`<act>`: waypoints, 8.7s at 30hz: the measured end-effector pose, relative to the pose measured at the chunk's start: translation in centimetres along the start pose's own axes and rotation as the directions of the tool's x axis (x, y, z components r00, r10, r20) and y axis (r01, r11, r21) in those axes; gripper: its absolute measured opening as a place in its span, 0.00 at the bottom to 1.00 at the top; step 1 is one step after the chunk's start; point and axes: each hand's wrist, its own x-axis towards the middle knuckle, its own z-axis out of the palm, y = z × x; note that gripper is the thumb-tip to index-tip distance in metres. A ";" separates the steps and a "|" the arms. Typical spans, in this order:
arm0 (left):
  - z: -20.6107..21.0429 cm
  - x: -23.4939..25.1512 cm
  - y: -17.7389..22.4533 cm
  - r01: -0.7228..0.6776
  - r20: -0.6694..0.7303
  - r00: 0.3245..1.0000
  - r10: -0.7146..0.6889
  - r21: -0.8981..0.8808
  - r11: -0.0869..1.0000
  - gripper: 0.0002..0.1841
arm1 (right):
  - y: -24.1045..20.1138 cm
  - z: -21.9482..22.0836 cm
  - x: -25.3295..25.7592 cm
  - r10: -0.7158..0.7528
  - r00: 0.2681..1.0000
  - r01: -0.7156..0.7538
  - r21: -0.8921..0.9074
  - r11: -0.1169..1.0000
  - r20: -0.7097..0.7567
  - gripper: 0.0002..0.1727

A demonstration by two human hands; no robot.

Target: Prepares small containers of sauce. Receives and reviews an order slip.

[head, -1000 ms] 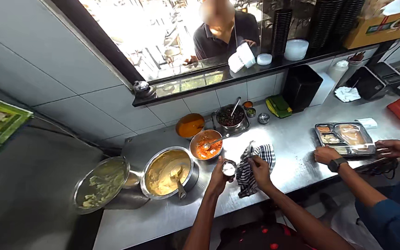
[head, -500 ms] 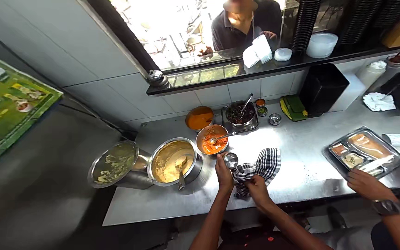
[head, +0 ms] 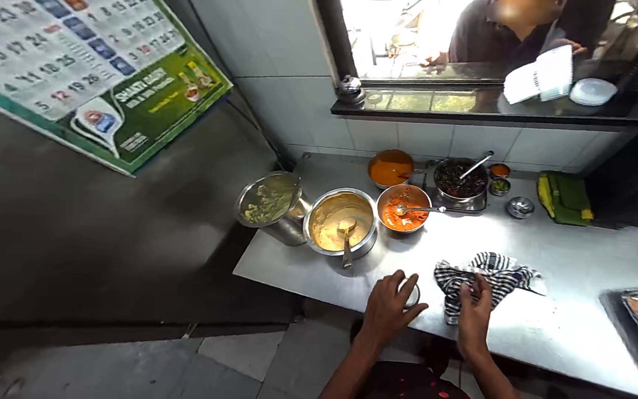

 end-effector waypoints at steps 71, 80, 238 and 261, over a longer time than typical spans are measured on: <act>-3.2 -0.1 -25.0 -0.168 0.389 0.712 -0.585 -0.715 -0.678 0.30 | -16.2 24.2 10.3 0.121 0.461 0.887 -0.456 -0.064 0.879 0.10; -4.3 0.3 -24.6 -0.088 0.388 0.756 -0.527 -0.738 -0.669 0.31 | -19.8 23.4 9.0 0.274 0.444 0.893 -0.448 -0.053 0.853 0.11; -8.7 12.4 -18.7 0.222 0.077 0.934 -0.348 -0.890 0.399 0.43 | -5.4 10.8 5.1 0.135 0.867 0.032 -0.324 0.946 0.479 0.20; -2.4 23.9 -16.7 0.255 0.184 0.965 -0.189 -0.836 0.487 0.40 | -6.3 16.7 33.1 -0.148 0.896 0.422 -0.703 0.572 0.417 0.12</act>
